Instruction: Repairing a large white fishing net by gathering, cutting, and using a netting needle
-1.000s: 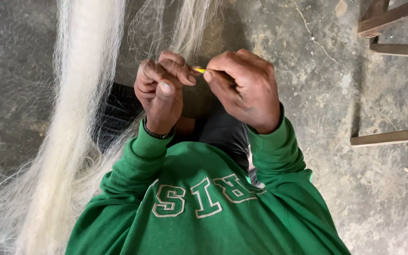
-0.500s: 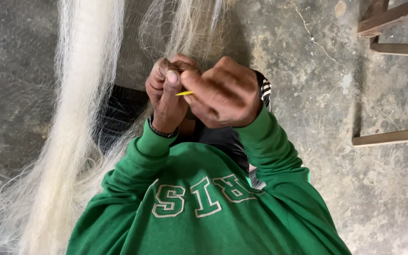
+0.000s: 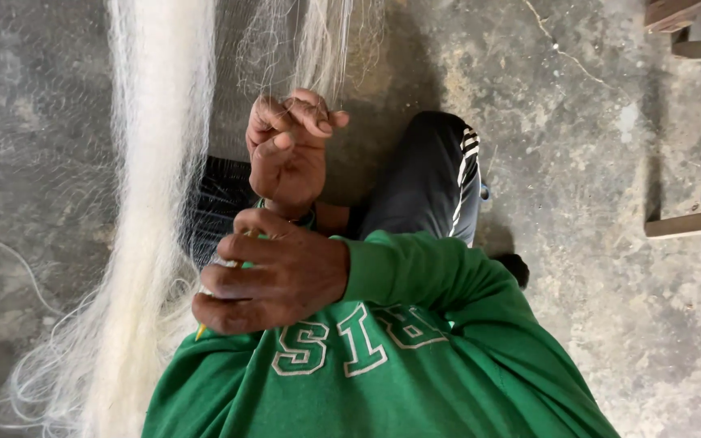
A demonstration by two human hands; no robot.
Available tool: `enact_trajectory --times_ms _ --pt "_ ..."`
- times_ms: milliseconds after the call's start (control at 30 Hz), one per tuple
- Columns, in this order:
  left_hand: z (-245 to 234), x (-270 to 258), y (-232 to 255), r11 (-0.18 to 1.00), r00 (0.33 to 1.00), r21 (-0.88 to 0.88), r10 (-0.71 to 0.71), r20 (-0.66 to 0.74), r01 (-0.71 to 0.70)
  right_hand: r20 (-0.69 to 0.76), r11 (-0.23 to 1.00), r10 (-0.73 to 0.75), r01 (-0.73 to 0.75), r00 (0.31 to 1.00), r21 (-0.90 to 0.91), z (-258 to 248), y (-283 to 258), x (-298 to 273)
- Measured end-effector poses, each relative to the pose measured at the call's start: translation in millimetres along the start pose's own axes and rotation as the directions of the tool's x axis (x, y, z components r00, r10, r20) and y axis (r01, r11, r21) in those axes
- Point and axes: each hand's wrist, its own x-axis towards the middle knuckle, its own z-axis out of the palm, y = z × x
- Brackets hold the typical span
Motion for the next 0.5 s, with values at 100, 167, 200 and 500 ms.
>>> enact_trajectory --times_ms 100,167,200,500 --pt "0 0 3 0.997 0.993 -0.031 -0.071 -0.098 0.068 0.005 0.999 0.011 -0.012 1.000 0.042 12 -7 -3" --pt "-1 1 4 0.993 0.992 -0.085 -0.092 -0.083 0.085 0.030 0.995 -0.001 -0.002 1.000 0.099 21 -9 -6" --pt "-2 0 4 0.993 0.992 -0.084 -0.093 -0.085 0.086 0.030 0.995 0.001 -0.004 1.000 0.101 24 -10 -8" --pt "-27 -9 -1 0.935 0.978 -0.314 -0.195 -0.073 0.163 -0.066 0.977 0.159 -0.147 0.985 0.157 51 -18 -16"
